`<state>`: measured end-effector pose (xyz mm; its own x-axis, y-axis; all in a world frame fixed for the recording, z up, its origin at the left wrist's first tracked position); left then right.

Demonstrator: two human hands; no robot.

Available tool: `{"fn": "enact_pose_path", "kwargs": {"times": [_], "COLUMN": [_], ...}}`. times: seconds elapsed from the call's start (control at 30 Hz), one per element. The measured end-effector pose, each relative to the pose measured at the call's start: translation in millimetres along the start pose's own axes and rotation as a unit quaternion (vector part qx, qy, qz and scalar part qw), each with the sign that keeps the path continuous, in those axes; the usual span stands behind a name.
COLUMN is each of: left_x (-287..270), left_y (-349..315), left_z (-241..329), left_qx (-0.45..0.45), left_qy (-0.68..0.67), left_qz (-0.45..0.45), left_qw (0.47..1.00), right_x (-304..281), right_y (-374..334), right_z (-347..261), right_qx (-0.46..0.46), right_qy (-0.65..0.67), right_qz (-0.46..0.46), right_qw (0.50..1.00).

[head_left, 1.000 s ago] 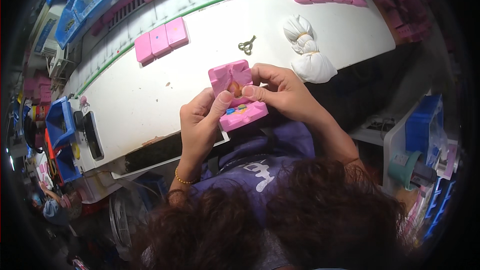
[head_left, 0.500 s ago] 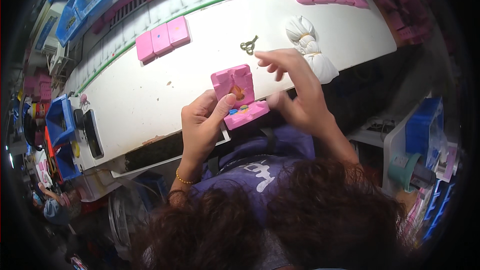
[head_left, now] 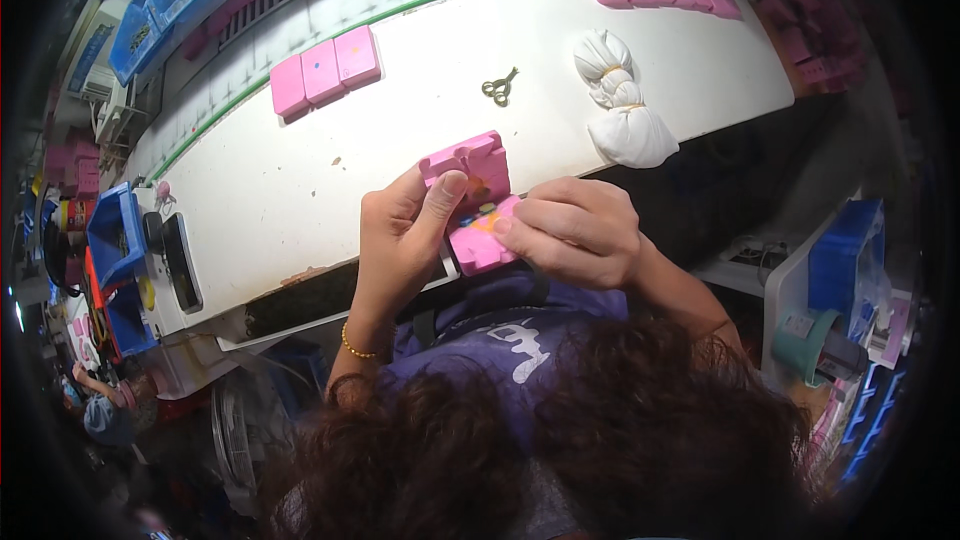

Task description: The recorder is assembling small electronic housing components by inserting parts and wiping them clean at a production station.

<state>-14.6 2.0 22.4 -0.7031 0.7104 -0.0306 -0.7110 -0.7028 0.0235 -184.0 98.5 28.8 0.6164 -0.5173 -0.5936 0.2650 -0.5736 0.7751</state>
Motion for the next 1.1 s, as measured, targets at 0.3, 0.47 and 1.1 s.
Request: {"fn": "enact_pose_path", "kwargs": {"times": [0.3,0.47,1.1], "left_x": [-9.3,-3.4,2.2], "left_y": [-5.1,-9.0,-12.1], "left_z": [1.2,-6.7,-18.6], "left_qx": [0.092,0.141,0.144], "left_qy": [0.014,0.098,-0.003], "left_qz": [-0.067,-0.041,0.071], "left_qw": [0.993,0.984,0.987], "right_x": [6.4,3.2,14.1], "right_y": [-3.9,1.3,-2.9], "right_z": [3.8,3.8,14.5], "right_qx": [0.041,0.097,0.333], "right_qy": [0.011,0.035,0.314], "right_qz": [0.049,0.026,-0.046], "right_qw": [0.998,0.994,0.888]}}
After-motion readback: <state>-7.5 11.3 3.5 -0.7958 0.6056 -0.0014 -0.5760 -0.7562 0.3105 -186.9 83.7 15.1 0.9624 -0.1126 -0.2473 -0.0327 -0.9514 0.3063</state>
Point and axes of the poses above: each hand's wrist, its own y-axis towards the middle knuckle, its own x-axis out of the palm, z = x × y, the point moved 1 cm from there along y, towards the middle knuckle, and after that the axes turned 3 degrees about -z, right-handed, at the moved point
